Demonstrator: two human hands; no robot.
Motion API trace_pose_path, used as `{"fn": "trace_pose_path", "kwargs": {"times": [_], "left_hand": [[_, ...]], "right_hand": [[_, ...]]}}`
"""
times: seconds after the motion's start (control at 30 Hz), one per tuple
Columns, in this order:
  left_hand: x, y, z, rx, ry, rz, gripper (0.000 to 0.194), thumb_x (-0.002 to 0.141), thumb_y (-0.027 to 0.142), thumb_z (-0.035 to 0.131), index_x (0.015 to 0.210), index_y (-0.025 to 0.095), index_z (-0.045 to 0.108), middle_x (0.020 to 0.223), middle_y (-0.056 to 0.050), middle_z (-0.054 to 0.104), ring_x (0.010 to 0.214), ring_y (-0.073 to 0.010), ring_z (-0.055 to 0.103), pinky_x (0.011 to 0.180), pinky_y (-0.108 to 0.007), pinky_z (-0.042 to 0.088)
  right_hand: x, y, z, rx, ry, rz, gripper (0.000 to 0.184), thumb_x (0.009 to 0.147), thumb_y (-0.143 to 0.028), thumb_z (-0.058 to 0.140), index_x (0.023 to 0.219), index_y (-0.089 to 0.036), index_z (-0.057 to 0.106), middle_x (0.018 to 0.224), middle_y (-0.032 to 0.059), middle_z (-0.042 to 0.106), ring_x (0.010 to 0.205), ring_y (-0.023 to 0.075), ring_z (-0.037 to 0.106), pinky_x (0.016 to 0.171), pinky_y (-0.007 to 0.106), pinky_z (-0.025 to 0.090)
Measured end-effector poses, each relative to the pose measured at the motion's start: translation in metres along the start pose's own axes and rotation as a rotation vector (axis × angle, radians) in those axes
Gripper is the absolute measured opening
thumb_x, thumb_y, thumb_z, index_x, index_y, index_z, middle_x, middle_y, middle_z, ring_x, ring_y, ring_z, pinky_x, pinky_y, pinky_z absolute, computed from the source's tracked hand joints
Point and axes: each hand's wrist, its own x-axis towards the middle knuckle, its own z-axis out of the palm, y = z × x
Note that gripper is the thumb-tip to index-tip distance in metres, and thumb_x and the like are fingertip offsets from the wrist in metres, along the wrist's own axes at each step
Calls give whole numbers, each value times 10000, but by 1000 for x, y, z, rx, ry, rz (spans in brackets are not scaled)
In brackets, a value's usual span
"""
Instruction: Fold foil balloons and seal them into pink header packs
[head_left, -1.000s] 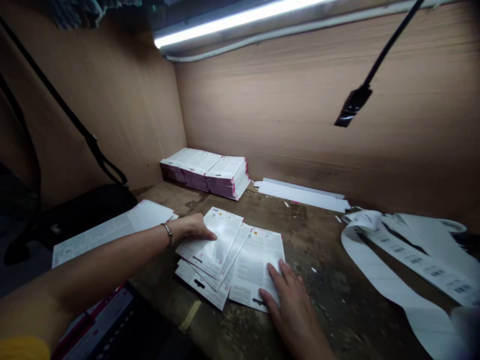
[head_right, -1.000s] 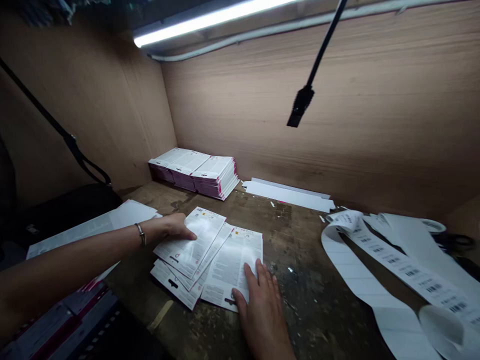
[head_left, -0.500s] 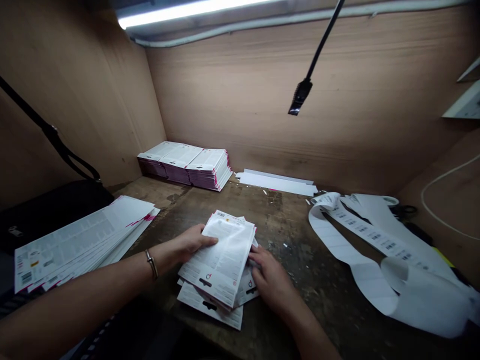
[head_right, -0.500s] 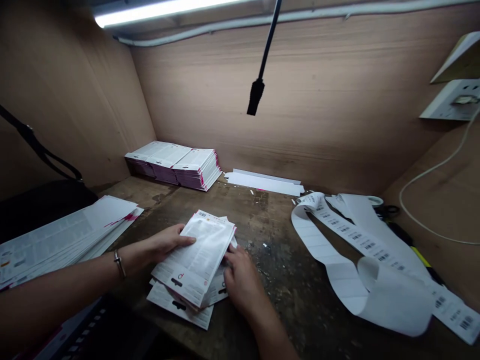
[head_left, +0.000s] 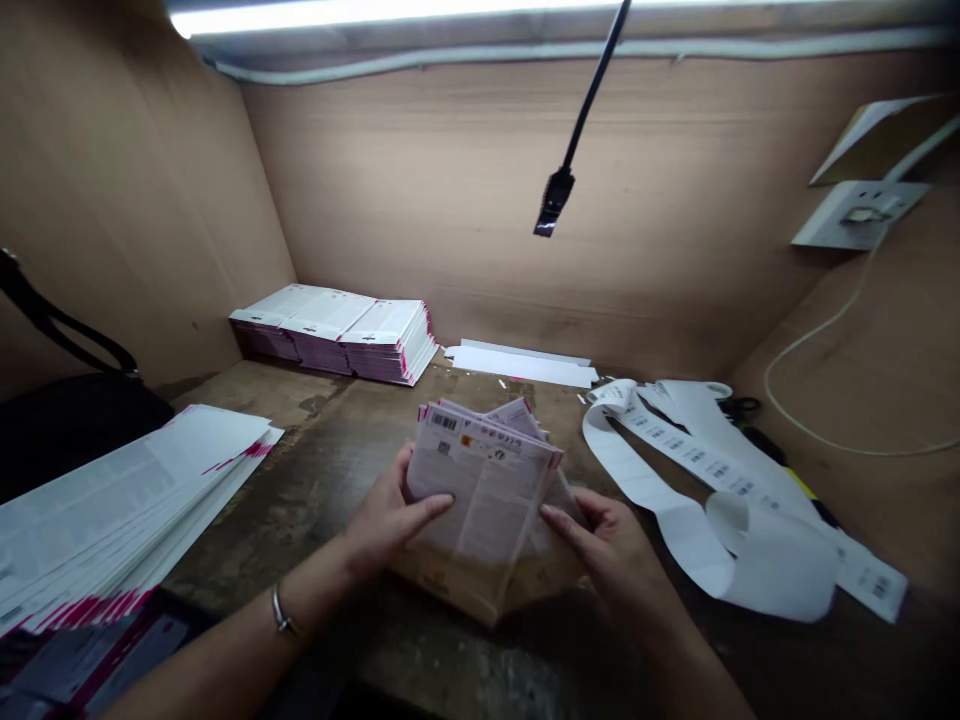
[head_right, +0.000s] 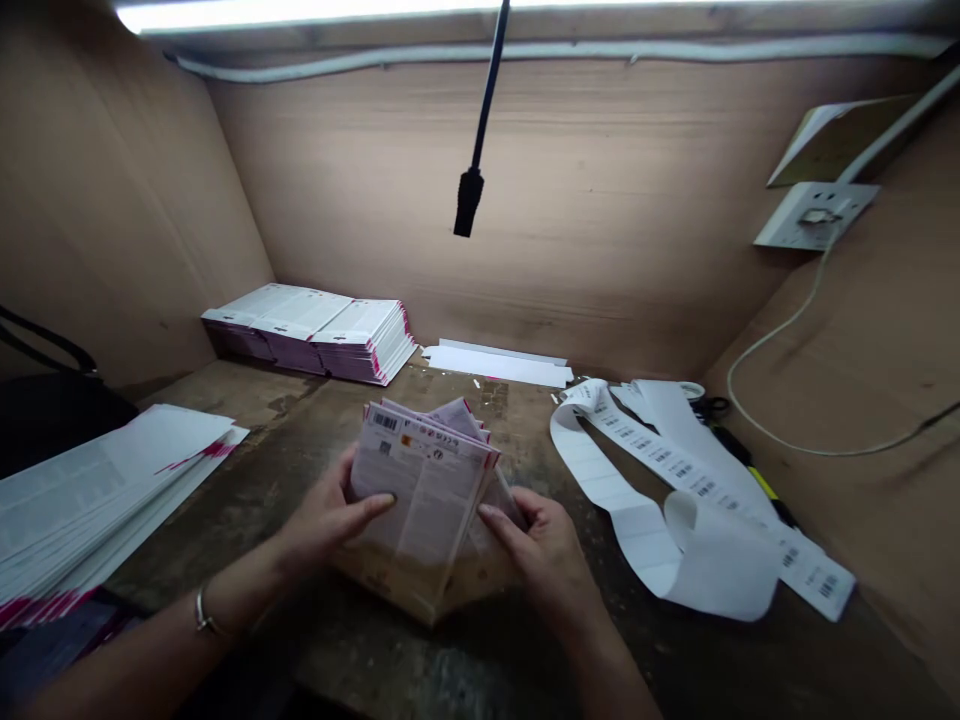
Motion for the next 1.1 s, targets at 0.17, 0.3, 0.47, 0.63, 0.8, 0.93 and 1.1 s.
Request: {"fn": "trace_pose_path", "kwargs": {"times": [0.17,0.3,0.47,0.63,0.8,0.93,1.1], "left_hand": [[-5,-16,4,-51,8,-33,376,751,261,705,1077,179,536,1040,-63,674,969,-220,621,868,-339,491],[-3,-7,2,-55,24,-19,362,741,270,717,1046,176,545,995,-54,687,924,-207,630,833,-316,502],[0,-14,-5,-104,92,-24,427,711,304,745,1064,178,539,1008,-65,689,932,-212,639,829,-302,498],[6,-21,-10,-186,81,-111,499,718,321,742,1132,182,502,1066,-92,675,950,-231,648,869,-355,493],[9,-27,-12,-200,149,-124,500,715,319,746,1131,192,499,1081,-77,669,971,-224,641,902,-370,481],[8,-33,3,-202,208,-105,488,747,334,718,1153,205,479,1123,-64,649,1030,-219,617,946,-374,452],[0,-31,38,-243,141,-101,481,845,558,497,1184,217,477,1166,-77,630,1079,-243,592,936,-370,463]], "right_hand": [[-16,23,-9,129,146,42,320,804,-456,622,975,-194,687,802,27,702,730,219,639,624,282,510],[-19,16,-16,280,150,95,319,799,-451,634,1018,-223,678,897,39,717,777,236,657,645,303,530],[-17,15,-35,206,304,62,325,771,-437,672,995,-201,685,859,43,727,777,241,666,688,321,539],[-16,14,-40,272,169,49,282,803,-414,641,1002,-217,675,917,38,725,839,250,663,759,383,538],[-14,9,-59,307,551,28,303,639,-458,755,822,-233,667,768,19,724,775,269,671,723,413,553],[-15,14,-29,335,565,14,323,669,-499,707,837,-229,650,800,36,718,806,259,664,717,399,549],[-17,36,43,-113,482,-89,287,821,-477,556,830,-193,592,915,85,666,833,222,605,743,361,509]]}}
